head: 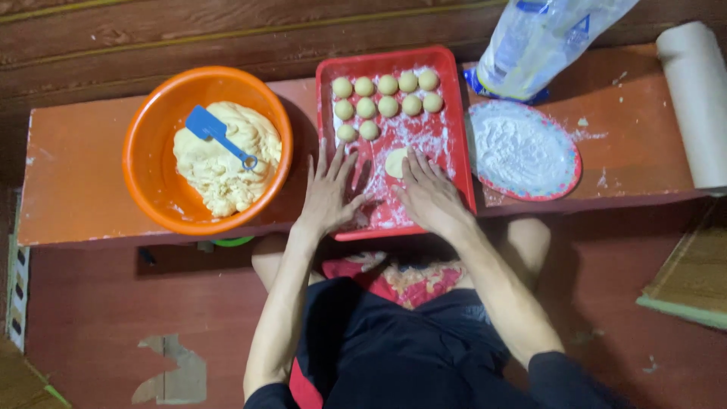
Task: Scraping dough from a bowl, rolling it into small balls, and flattening them by hand on a tray.
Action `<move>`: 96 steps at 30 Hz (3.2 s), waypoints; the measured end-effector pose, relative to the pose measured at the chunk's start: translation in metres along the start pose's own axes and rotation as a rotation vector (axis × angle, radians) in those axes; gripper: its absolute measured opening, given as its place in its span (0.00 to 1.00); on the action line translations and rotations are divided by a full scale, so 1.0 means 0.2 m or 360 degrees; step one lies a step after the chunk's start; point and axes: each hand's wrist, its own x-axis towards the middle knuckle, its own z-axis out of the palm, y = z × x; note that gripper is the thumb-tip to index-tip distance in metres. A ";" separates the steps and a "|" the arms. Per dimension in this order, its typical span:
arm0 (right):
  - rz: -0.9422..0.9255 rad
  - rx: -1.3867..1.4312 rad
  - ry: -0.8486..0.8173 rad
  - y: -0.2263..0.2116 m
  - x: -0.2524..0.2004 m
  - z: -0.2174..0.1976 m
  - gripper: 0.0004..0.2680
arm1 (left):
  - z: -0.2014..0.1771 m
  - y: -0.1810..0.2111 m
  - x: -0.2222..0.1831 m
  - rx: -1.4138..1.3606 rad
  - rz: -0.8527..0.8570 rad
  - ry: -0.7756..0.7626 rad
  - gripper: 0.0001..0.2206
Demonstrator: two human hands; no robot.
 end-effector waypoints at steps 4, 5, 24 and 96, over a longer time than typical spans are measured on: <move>-0.0019 0.0151 0.0049 -0.11 -0.02 -0.08 0.24 | 0.02 0.00 0.00 -0.0077 -0.0025 -0.0002 0.41; -0.0014 0.0129 -0.0037 -0.12 -0.03 -0.05 0.25 | 0.01 0.00 0.01 -0.0051 -0.0020 0.0015 0.41; 0.0009 0.0338 0.0343 -0.22 0.04 -0.12 0.21 | 0.04 -0.01 0.01 0.0031 -0.0037 0.0033 0.40; 0.0762 0.2188 -0.0519 -0.04 0.36 -0.13 0.23 | 0.10 -0.03 0.00 -0.0077 0.0050 0.0116 0.41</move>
